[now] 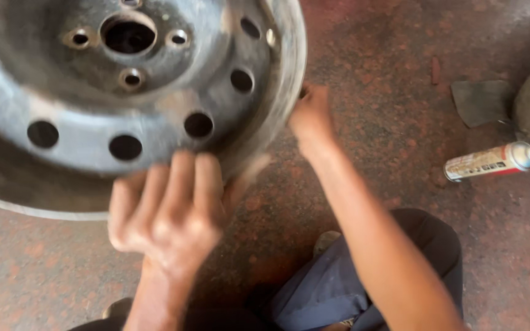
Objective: The person scrubs the inner and outer surfaces of a metal wheel rim using a sanding block. They rotate the rim to access different areas and continue scrubbing the edges and face of the rim.
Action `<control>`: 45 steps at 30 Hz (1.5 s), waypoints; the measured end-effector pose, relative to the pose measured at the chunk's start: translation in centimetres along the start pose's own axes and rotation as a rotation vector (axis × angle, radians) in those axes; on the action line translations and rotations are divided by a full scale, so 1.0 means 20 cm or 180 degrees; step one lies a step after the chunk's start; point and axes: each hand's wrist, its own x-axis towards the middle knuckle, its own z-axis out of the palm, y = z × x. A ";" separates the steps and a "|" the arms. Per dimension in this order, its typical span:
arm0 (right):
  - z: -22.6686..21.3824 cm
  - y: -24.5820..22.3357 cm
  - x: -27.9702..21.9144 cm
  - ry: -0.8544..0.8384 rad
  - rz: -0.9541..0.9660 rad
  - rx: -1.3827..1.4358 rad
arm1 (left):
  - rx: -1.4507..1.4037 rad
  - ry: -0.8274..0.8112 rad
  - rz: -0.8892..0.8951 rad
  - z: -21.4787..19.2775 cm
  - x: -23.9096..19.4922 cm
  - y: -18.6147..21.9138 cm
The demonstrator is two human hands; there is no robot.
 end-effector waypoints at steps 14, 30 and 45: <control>0.22 0.02 -0.25 0.0068 0.0345 0.0555 | -0.0264 -0.0323 -0.0151 0.05 0.04 -0.24; 0.27 -0.05 -0.81 -0.1223 -0.2600 -0.0679 | -0.1525 0.0819 -0.2482 -0.12 -0.29 -0.40; 0.39 -0.66 -1.18 -0.1969 -0.4328 -0.2036 | -0.3487 -0.0299 -0.5661 -0.45 -0.43 -0.43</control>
